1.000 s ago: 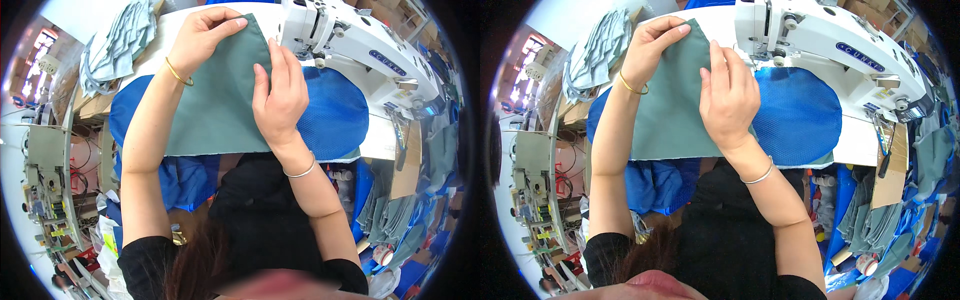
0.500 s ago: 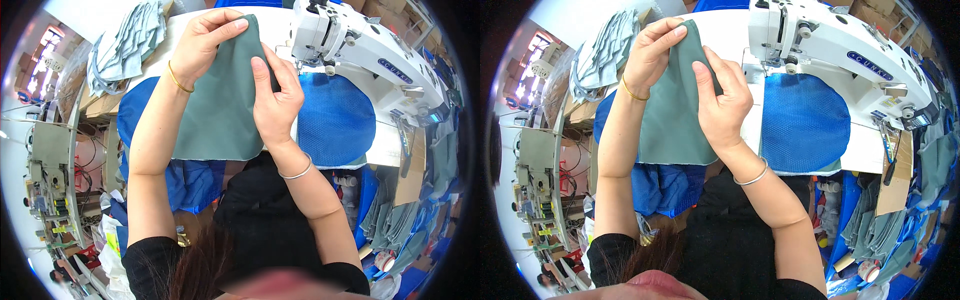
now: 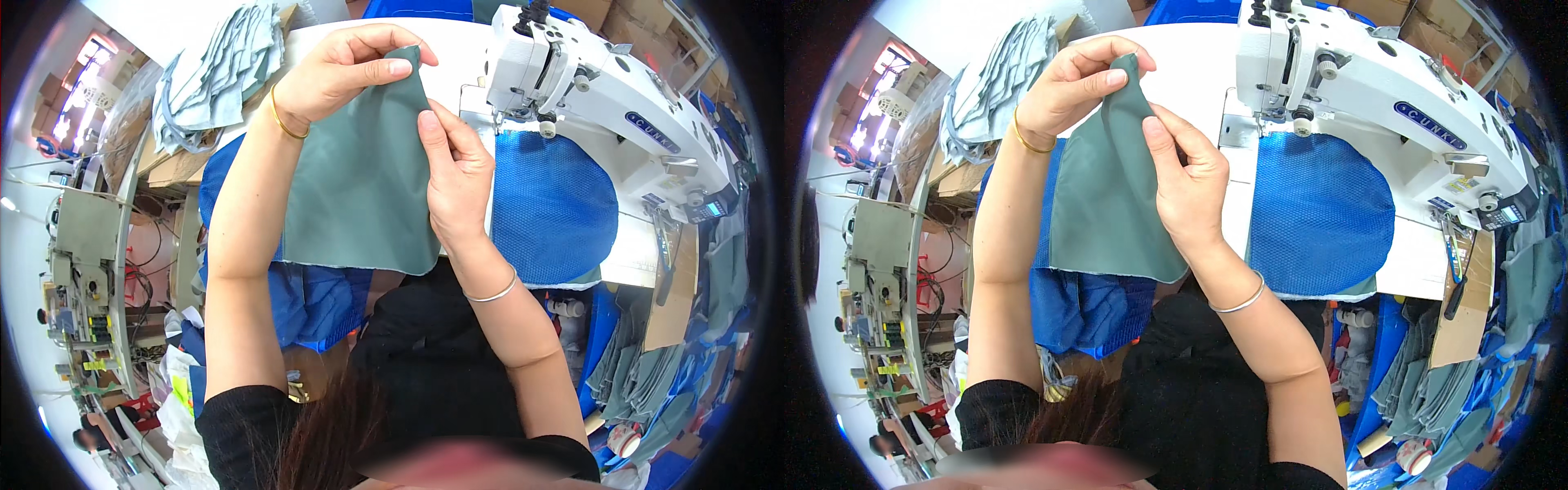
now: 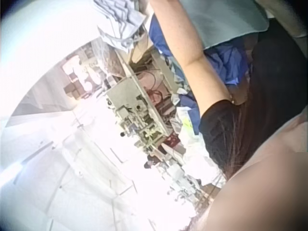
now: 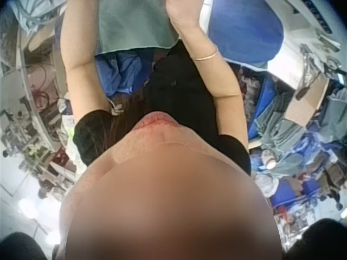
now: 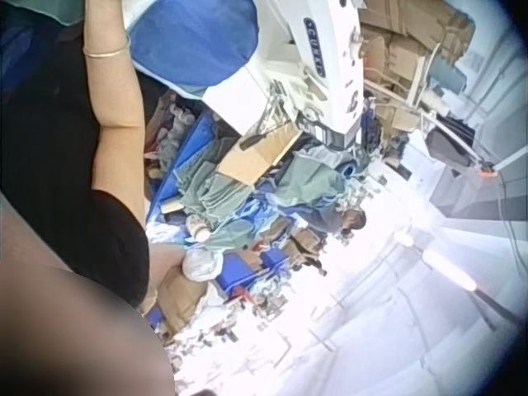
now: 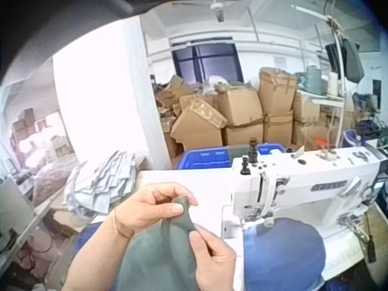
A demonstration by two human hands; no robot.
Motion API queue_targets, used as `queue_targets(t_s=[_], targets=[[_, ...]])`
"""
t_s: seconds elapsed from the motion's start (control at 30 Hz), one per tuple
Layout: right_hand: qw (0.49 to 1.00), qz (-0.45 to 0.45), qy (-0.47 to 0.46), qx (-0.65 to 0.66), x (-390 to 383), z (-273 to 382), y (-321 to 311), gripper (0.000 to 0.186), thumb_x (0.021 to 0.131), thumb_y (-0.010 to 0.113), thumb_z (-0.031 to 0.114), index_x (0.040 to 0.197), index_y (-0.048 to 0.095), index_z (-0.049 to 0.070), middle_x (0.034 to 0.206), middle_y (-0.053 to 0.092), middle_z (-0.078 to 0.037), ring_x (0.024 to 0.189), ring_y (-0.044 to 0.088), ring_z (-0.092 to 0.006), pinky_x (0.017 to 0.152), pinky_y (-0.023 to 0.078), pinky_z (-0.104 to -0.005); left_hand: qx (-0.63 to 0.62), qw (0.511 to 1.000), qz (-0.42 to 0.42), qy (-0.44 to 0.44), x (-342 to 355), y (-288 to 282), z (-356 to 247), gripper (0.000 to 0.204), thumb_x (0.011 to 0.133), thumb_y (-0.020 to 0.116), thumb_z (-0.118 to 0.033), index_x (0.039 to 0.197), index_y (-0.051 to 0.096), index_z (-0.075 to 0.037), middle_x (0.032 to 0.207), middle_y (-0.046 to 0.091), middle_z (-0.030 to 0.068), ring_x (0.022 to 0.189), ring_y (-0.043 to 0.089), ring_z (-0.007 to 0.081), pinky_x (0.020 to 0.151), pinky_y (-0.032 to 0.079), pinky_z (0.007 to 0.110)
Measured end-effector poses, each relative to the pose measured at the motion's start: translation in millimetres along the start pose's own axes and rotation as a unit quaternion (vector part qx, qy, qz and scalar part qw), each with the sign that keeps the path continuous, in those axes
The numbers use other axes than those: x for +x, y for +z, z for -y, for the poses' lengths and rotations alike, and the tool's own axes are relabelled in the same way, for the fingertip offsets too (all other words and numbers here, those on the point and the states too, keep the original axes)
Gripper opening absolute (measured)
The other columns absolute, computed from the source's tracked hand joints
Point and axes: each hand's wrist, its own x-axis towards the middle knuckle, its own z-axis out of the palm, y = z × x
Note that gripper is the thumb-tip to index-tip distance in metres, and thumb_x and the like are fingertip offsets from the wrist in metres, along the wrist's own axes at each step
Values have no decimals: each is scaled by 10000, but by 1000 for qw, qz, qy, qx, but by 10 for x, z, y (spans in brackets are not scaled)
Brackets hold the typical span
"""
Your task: Sewing two pieces of material together using an industrial sewing machine in a workshop.
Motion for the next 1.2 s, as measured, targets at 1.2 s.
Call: queue_targets(t_s=[1.2], targets=[[968,-56,-106,-219,-497,-58,-513,527,896,870,208,1324,651,-7,1030,692,-94,917,659,-163,820,545,-306,-55,988,-131,67,-190,-389,333,104,1064,596,-49,1085,694,-23,1079,719,100,965,651,181,892,521,326]])
